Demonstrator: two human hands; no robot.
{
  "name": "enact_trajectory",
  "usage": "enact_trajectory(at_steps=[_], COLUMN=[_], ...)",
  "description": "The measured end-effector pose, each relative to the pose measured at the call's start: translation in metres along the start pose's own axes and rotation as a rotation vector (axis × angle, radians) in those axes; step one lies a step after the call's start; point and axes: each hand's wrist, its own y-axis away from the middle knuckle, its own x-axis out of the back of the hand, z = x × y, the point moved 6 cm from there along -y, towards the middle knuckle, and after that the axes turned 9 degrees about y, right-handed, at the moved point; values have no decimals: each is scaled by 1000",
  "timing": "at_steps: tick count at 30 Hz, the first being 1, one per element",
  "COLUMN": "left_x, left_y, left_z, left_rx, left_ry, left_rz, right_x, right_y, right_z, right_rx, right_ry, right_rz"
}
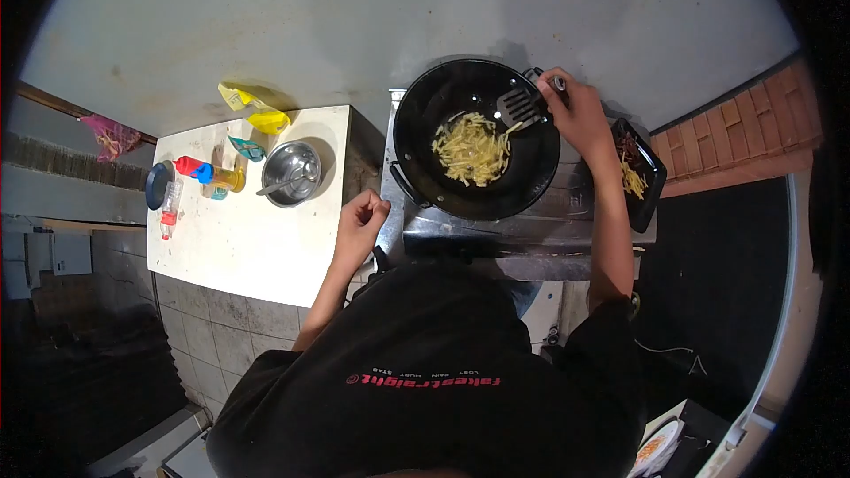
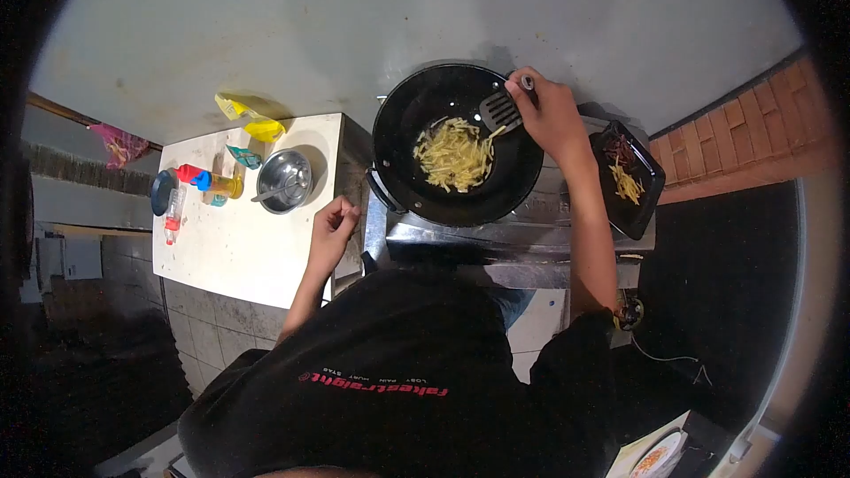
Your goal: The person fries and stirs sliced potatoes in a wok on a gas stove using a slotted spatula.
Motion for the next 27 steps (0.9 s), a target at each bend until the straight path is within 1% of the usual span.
enact_trajectory(at_steps=[2,3,5,6,8,9,12,14,16,17,19,20,22,23,24,26,27], left_x=[1,2,3,3,3,4,7,9,11,11,9,8,6,6,5,5,6], left_y=[0,0,0,0,1,1,1,0,-1,-1,-2,-2,-3,-4,-5,-5,-5], left_z=[0,-1,-1,-1,1,1,0,-3,-8,-9,-10,-10,-8,-8,-8,-8,-9], left_rx=[-6,-9,-14,-14,-14,-6,6,10,21,24,24,26,7,9,8,9,9], left_ry=[2,5,11,2,-7,4,5,-1,23,26,18,19,-5,-5,4,14,12], left_rz=[7,13,26,22,18,20,30,35,43,45,52,52,29,28,24,21,18], right_x=[-7,-13,-36,-46,-70,-75,-78,-70,-54,-50,-35,-28,-35,-37,-36,-37,-39], right_y=[-1,-1,5,8,15,19,36,51,63,69,82,88,103,109,112,121,124], right_z=[17,22,46,53,66,61,35,10,-25,-35,-70,-79,-95,-96,-97,-102,-102], right_rx=[-57,-52,-306,-304,-319,-299,-328,-302,-105,-107,222,220,249,235,234,335,350], right_ry=[10,11,-287,-287,-533,-593,-568,-527,-369,-367,-178,-177,39,69,69,144,168], right_rz=[24,23,-50,-53,-125,-114,-115,-100,-88,-92,0,-1,-287,-361,-362,-405,-428])
